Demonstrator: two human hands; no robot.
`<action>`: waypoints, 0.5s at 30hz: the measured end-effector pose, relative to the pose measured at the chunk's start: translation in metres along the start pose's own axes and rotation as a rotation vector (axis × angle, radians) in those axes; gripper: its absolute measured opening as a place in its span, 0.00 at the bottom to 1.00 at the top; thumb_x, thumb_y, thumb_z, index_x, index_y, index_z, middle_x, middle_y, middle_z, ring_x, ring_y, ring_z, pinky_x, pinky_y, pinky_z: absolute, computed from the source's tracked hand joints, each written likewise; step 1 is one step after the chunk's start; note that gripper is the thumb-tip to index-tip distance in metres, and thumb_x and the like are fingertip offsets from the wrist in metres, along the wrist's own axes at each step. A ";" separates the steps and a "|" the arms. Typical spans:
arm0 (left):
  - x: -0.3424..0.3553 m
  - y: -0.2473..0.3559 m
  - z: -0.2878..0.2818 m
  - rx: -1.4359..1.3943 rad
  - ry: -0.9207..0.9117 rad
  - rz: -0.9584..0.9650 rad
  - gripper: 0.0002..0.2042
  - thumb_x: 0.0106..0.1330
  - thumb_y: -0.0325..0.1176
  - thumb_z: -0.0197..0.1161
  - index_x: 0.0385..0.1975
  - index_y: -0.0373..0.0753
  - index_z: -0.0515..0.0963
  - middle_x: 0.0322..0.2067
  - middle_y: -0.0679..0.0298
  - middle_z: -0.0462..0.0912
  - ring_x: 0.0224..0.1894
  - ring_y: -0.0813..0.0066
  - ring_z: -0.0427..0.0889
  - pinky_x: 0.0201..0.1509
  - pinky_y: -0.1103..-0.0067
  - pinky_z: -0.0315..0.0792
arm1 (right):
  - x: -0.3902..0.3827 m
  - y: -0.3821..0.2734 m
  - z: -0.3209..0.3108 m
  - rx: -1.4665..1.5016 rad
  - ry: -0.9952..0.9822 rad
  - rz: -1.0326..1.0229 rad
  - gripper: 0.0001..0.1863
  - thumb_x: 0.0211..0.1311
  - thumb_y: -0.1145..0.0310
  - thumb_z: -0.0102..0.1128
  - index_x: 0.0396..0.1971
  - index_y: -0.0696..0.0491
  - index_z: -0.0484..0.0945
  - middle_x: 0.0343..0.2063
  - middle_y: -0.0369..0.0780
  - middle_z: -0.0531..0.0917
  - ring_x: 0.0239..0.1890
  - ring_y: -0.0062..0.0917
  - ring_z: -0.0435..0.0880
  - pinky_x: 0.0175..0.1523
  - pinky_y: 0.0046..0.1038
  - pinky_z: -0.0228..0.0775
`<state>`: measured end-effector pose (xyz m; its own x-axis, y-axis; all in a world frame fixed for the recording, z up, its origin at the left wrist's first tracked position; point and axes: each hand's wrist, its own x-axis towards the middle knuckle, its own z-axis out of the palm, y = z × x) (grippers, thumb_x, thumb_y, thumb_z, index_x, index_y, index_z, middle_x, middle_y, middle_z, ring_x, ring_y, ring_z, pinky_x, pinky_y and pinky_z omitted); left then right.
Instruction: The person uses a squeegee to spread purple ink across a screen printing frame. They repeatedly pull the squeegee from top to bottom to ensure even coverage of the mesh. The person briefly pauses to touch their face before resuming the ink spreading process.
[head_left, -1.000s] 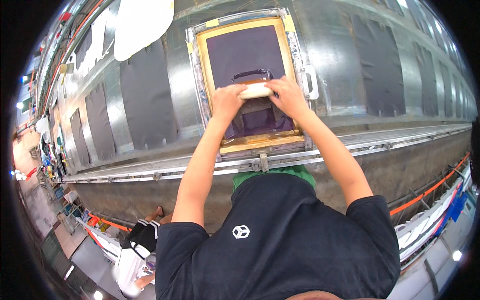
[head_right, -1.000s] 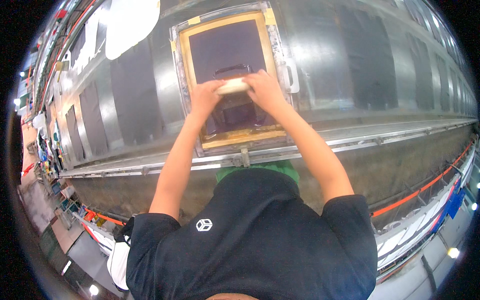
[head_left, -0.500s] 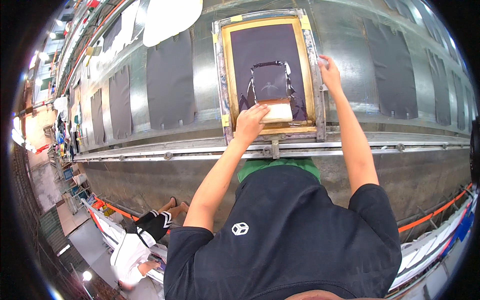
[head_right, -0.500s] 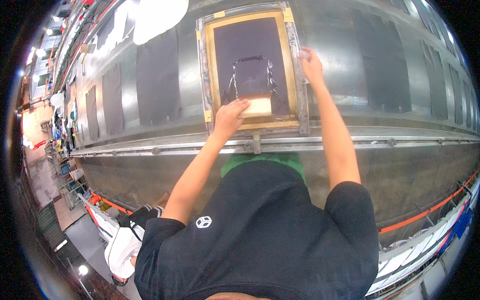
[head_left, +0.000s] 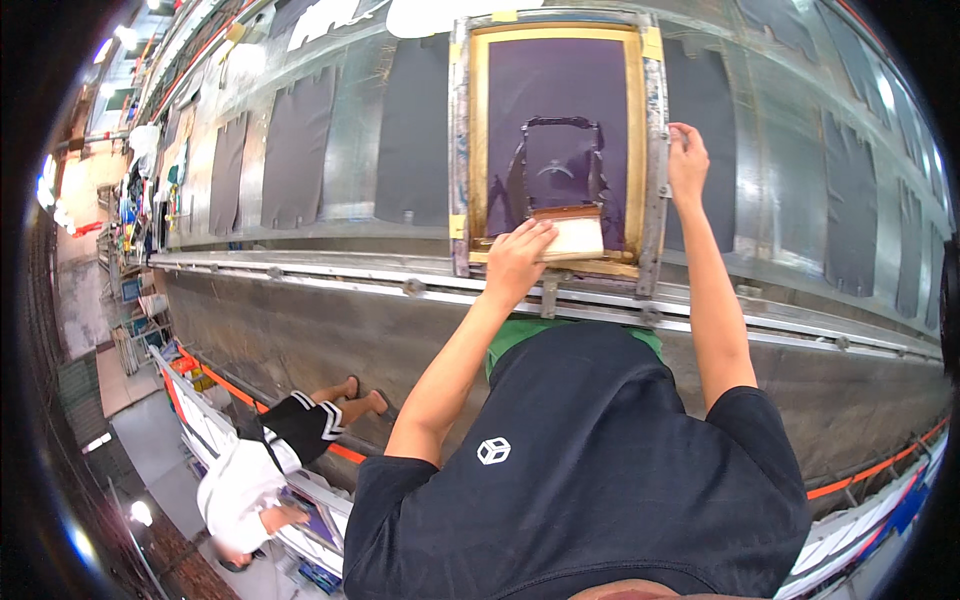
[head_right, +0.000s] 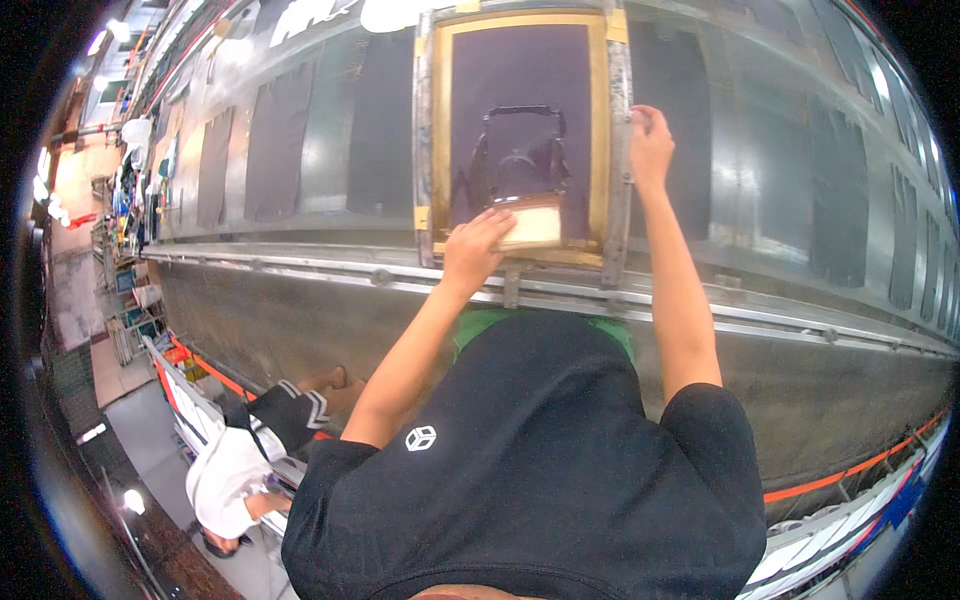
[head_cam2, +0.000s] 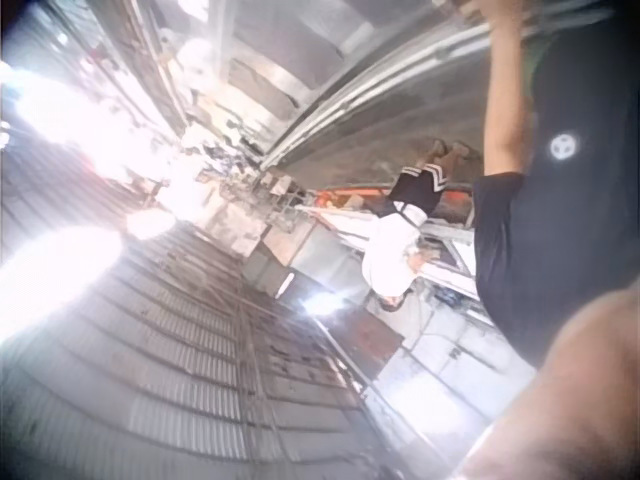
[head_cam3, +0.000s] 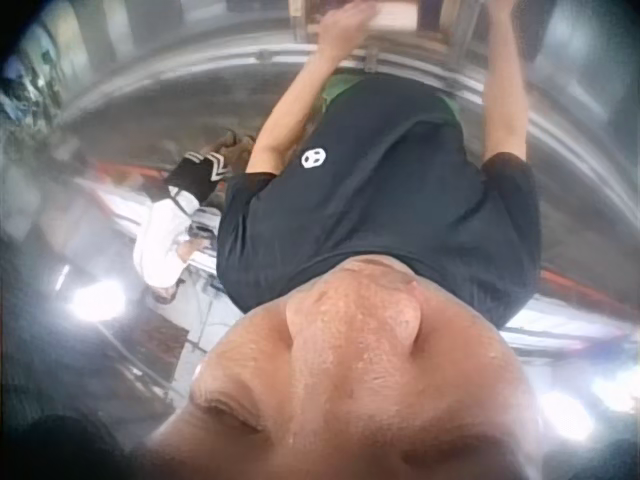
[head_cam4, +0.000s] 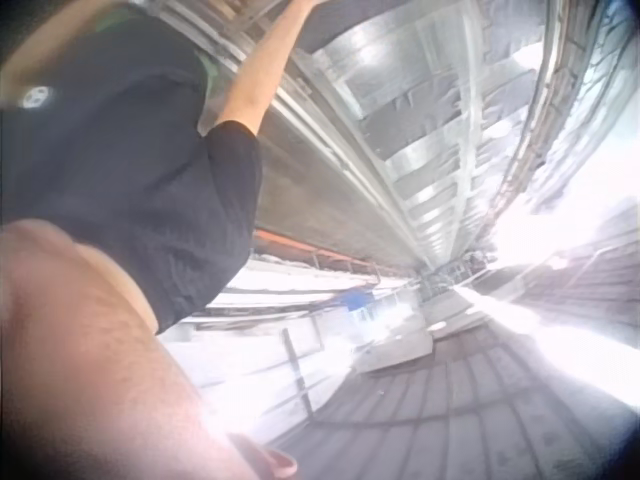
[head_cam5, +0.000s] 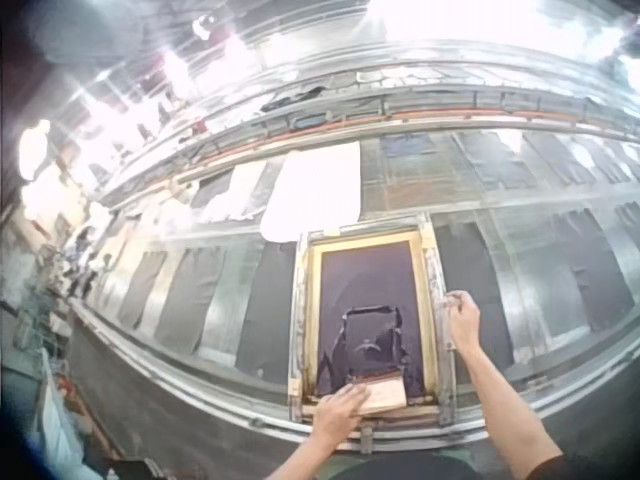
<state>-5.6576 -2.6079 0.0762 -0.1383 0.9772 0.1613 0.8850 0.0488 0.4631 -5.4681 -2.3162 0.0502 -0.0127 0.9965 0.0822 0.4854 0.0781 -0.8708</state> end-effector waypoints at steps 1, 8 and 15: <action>-0.007 -0.023 -0.016 -0.001 0.003 -0.012 0.29 0.47 0.23 0.71 0.54 0.48 0.83 0.57 0.67 0.84 0.63 0.66 0.79 0.55 0.69 0.74 | -0.013 -0.012 0.024 0.032 0.004 -0.009 0.12 0.72 0.59 0.58 0.45 0.50 0.84 0.26 0.40 0.83 0.29 0.26 0.79 0.41 0.31 0.71; -0.050 -0.145 -0.090 0.066 -0.040 0.019 0.30 0.45 0.25 0.73 0.55 0.46 0.82 0.58 0.67 0.83 0.62 0.65 0.80 0.55 0.69 0.73 | -0.081 -0.079 0.141 0.127 -0.041 0.026 0.12 0.74 0.60 0.59 0.46 0.51 0.83 0.15 0.31 0.66 0.20 0.15 0.63 0.28 0.26 0.58; -0.079 -0.192 -0.112 0.084 -0.062 0.083 0.30 0.44 0.24 0.73 0.55 0.46 0.82 0.57 0.68 0.84 0.61 0.66 0.81 0.54 0.69 0.73 | -0.093 -0.075 0.178 0.000 -0.009 0.020 0.11 0.73 0.61 0.57 0.46 0.49 0.83 0.18 0.41 0.75 0.22 0.28 0.73 0.35 0.35 0.67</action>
<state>-5.8666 -2.7176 0.0722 -0.0375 0.9893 0.1411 0.9267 -0.0184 0.3753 -5.6589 -2.4097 0.0214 -0.0109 0.9981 0.0604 0.4860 0.0581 -0.8720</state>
